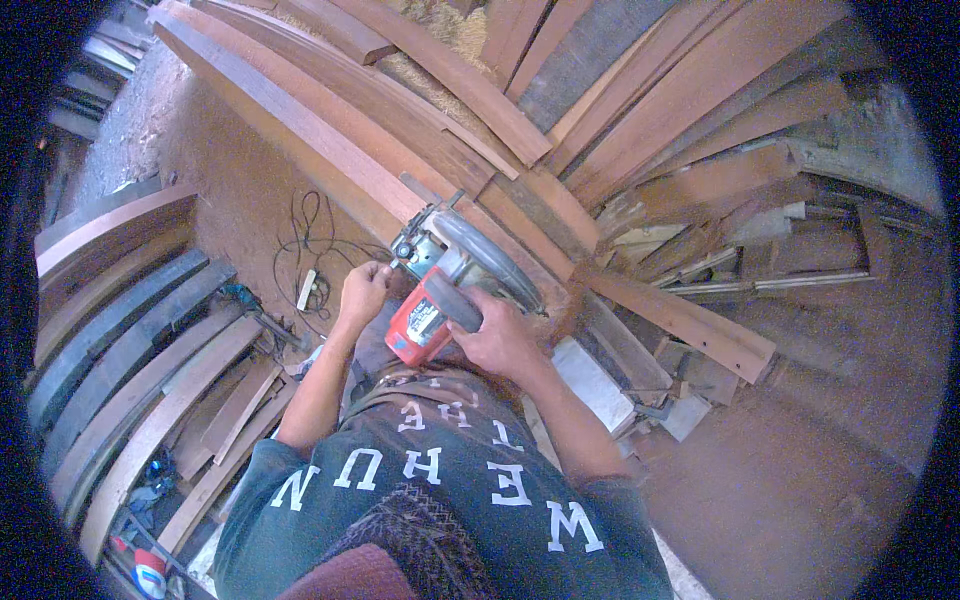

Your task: The person moves wooden boards from a large stack, selects a specific piece of lumber, and uses a circular saw to cut through the wood.

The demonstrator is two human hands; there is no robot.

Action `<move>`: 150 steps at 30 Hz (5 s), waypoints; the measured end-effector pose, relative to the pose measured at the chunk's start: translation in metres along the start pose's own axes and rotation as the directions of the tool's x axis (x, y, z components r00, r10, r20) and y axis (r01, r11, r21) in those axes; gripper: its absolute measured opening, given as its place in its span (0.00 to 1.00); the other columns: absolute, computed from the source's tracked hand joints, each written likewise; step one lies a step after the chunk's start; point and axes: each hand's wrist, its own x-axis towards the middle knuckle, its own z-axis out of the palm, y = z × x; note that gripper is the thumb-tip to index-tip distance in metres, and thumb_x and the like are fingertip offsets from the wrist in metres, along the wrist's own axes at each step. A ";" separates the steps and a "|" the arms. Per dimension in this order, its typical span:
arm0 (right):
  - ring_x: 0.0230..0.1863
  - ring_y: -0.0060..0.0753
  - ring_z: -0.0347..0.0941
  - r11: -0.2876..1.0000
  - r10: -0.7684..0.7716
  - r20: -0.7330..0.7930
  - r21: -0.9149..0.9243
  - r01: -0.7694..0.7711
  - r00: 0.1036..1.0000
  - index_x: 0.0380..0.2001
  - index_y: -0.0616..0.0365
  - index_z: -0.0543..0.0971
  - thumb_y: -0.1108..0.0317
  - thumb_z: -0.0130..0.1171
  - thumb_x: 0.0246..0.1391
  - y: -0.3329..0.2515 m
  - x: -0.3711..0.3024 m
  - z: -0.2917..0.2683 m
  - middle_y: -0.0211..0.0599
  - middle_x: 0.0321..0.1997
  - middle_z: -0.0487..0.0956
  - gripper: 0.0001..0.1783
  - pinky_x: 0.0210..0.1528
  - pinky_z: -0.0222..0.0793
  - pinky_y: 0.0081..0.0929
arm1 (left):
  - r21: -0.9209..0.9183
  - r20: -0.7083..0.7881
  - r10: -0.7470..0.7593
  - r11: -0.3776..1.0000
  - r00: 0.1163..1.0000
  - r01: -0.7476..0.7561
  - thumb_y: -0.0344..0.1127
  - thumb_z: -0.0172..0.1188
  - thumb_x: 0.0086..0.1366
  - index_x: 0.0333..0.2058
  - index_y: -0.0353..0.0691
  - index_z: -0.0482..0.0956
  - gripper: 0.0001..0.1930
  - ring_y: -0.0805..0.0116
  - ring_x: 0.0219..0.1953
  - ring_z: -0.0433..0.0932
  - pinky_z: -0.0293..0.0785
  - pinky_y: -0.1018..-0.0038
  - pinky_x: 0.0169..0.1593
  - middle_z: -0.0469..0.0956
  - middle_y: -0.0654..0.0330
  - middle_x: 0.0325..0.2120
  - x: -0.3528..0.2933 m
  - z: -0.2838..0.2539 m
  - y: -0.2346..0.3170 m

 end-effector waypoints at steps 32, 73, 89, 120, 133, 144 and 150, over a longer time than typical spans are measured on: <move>0.46 0.61 0.81 0.990 -0.122 -0.036 0.067 0.125 0.992 0.53 0.56 0.80 0.63 0.67 0.53 0.006 -0.002 -0.007 0.59 0.42 0.83 0.24 0.50 0.76 0.46 | -0.009 -0.061 0.063 0.998 0.996 -0.063 0.43 0.58 0.70 0.36 0.40 0.86 0.14 0.57 0.32 0.85 0.77 0.61 0.40 0.84 0.52 0.26 -0.008 -0.003 0.011; 0.46 0.65 0.80 0.978 -0.200 -0.032 0.054 0.201 0.979 0.48 0.61 0.79 0.65 0.68 0.51 0.016 0.000 -0.007 0.62 0.40 0.83 0.21 0.50 0.76 0.52 | -0.040 -0.110 0.077 0.996 0.991 -0.082 0.40 0.58 0.70 0.37 0.34 0.85 0.14 0.66 0.29 0.82 0.75 0.68 0.38 0.84 0.56 0.25 -0.002 0.006 -0.003; 0.47 0.65 0.80 0.977 -0.204 -0.022 0.062 0.205 0.979 0.49 0.61 0.79 0.64 0.67 0.51 0.023 -0.001 -0.004 0.61 0.42 0.83 0.22 0.50 0.76 0.52 | -0.078 -0.144 0.063 0.994 0.988 -0.074 0.41 0.59 0.70 0.36 0.35 0.85 0.14 0.65 0.30 0.83 0.76 0.67 0.39 0.84 0.55 0.25 -0.004 0.010 -0.005; 0.44 0.63 0.81 0.963 -0.261 -0.109 0.032 0.266 0.959 0.45 0.60 0.81 0.65 0.68 0.49 0.024 0.000 0.000 0.60 0.38 0.83 0.20 0.47 0.77 0.51 | -0.080 -0.137 0.061 0.994 0.989 -0.072 0.40 0.59 0.70 0.37 0.35 0.86 0.14 0.65 0.30 0.82 0.76 0.67 0.40 0.85 0.55 0.26 -0.005 0.008 0.000; 0.44 0.64 0.81 0.957 -0.267 -0.085 0.089 0.275 0.960 0.45 0.61 0.80 0.66 0.68 0.49 0.030 0.000 0.003 0.60 0.39 0.83 0.20 0.47 0.77 0.51 | -0.097 -0.147 0.073 0.991 0.986 -0.088 0.41 0.58 0.71 0.37 0.35 0.85 0.14 0.63 0.31 0.83 0.76 0.65 0.40 0.84 0.53 0.26 -0.004 0.012 -0.005; 0.45 0.63 0.80 0.955 -0.280 -0.092 0.074 0.287 0.956 0.46 0.60 0.81 0.66 0.67 0.49 0.030 0.000 0.005 0.60 0.39 0.83 0.20 0.48 0.77 0.50 | -0.092 -0.165 0.116 0.987 0.979 -0.132 0.40 0.59 0.70 0.37 0.34 0.85 0.14 0.65 0.31 0.83 0.76 0.66 0.39 0.85 0.54 0.26 -0.002 0.013 -0.008; 0.46 0.63 0.81 0.962 -0.257 -0.091 0.072 0.264 0.962 0.46 0.60 0.80 0.66 0.67 0.50 0.026 -0.003 0.003 0.59 0.40 0.83 0.20 0.49 0.77 0.49 | -0.095 -0.162 0.109 0.987 0.981 -0.126 0.38 0.59 0.70 0.36 0.33 0.86 0.13 0.67 0.30 0.82 0.76 0.68 0.39 0.85 0.55 0.26 -0.006 0.011 -0.004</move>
